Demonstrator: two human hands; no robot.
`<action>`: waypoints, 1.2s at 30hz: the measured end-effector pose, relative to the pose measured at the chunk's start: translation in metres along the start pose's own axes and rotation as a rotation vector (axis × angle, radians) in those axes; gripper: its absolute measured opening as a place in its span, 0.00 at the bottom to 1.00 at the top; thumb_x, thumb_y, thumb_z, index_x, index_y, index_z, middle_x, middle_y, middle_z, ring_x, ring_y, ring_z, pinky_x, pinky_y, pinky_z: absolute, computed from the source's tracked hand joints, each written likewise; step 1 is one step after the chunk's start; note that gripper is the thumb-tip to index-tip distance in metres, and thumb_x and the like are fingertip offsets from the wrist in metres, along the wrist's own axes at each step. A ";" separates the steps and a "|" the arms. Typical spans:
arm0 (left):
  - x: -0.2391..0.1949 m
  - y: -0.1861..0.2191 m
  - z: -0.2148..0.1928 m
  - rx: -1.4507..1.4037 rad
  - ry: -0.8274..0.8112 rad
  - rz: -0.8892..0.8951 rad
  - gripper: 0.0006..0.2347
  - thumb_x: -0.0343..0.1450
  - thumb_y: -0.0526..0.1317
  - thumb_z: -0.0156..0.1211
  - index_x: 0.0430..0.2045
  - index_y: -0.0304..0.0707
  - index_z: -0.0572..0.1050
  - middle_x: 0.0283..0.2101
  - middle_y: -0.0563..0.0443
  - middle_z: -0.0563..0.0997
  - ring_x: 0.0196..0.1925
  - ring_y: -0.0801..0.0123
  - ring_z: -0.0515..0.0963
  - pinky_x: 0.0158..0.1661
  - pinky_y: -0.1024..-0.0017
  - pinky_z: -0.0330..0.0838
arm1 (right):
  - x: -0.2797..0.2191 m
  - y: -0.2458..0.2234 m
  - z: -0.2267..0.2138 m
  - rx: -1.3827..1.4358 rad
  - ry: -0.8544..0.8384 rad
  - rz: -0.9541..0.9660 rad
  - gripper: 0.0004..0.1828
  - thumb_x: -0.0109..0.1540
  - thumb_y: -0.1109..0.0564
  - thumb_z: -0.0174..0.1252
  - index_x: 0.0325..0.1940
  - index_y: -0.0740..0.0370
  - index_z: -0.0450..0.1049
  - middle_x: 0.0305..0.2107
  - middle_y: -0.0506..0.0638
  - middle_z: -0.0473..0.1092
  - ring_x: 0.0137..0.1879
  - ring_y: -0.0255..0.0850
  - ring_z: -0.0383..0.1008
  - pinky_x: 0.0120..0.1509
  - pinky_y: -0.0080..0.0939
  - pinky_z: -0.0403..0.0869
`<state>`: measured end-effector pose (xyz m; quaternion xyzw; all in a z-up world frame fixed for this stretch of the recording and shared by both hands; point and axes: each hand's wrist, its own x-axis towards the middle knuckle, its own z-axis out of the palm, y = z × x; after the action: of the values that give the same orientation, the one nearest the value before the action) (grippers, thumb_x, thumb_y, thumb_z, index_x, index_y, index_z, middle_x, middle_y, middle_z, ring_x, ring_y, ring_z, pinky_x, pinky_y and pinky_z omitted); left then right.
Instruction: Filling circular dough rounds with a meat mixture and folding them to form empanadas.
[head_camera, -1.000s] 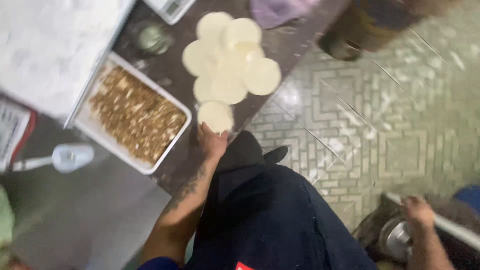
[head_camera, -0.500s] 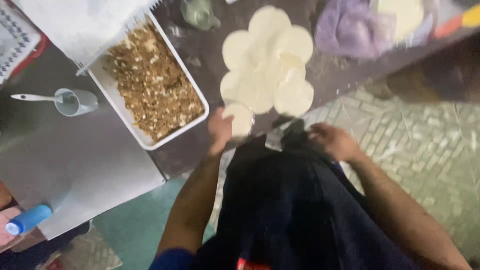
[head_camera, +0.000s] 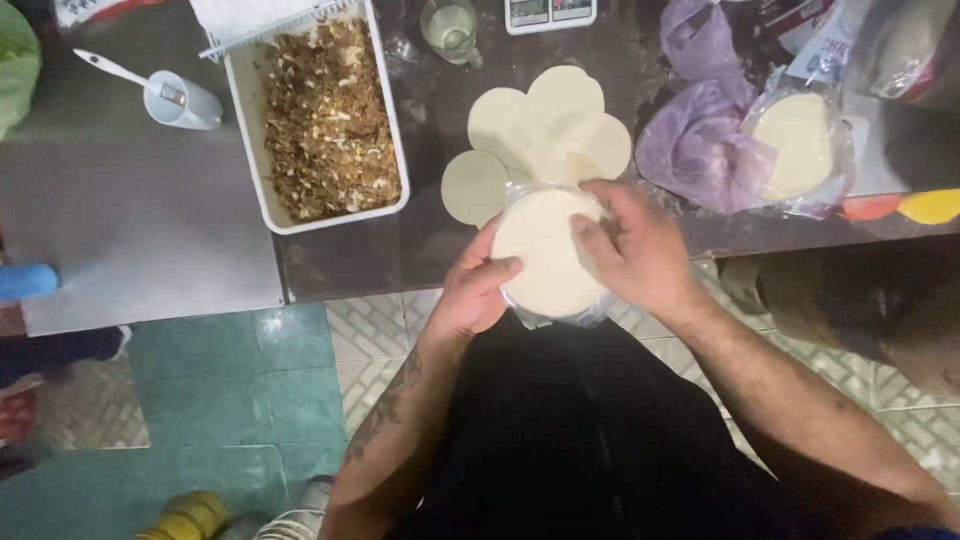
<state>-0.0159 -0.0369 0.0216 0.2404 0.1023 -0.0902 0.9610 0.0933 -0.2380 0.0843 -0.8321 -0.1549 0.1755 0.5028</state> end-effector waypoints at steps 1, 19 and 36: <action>-0.001 -0.008 -0.001 0.071 0.052 0.016 0.29 0.72 0.25 0.55 0.72 0.32 0.58 0.67 0.44 0.70 0.69 0.61 0.70 0.69 0.60 0.64 | 0.000 -0.011 -0.013 -0.297 -0.001 -0.180 0.19 0.67 0.54 0.63 0.60 0.60 0.71 0.46 0.56 0.74 0.38 0.41 0.78 0.46 0.42 0.75; -0.046 0.042 0.003 0.294 0.066 0.100 0.33 0.68 0.21 0.54 0.73 0.30 0.58 0.67 0.43 0.71 0.61 0.63 0.74 0.63 0.65 0.68 | -0.043 -0.103 0.049 -0.595 0.255 -0.812 0.12 0.58 0.66 0.68 0.44 0.58 0.79 0.45 0.46 0.76 0.51 0.45 0.75 0.54 0.46 0.70; -0.044 0.078 -0.022 -0.075 -0.172 0.134 0.32 0.66 0.31 0.64 0.69 0.36 0.61 0.64 0.41 0.72 0.67 0.56 0.72 0.66 0.59 0.69 | -0.081 -0.069 0.029 -0.132 -0.305 0.240 0.21 0.64 0.46 0.55 0.53 0.64 0.73 0.40 0.50 0.74 0.46 0.39 0.74 0.50 0.41 0.73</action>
<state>-0.0444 0.0471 0.0479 0.2021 0.0064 -0.0419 0.9784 0.0025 -0.2194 0.1444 -0.8396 -0.1404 0.3477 0.3931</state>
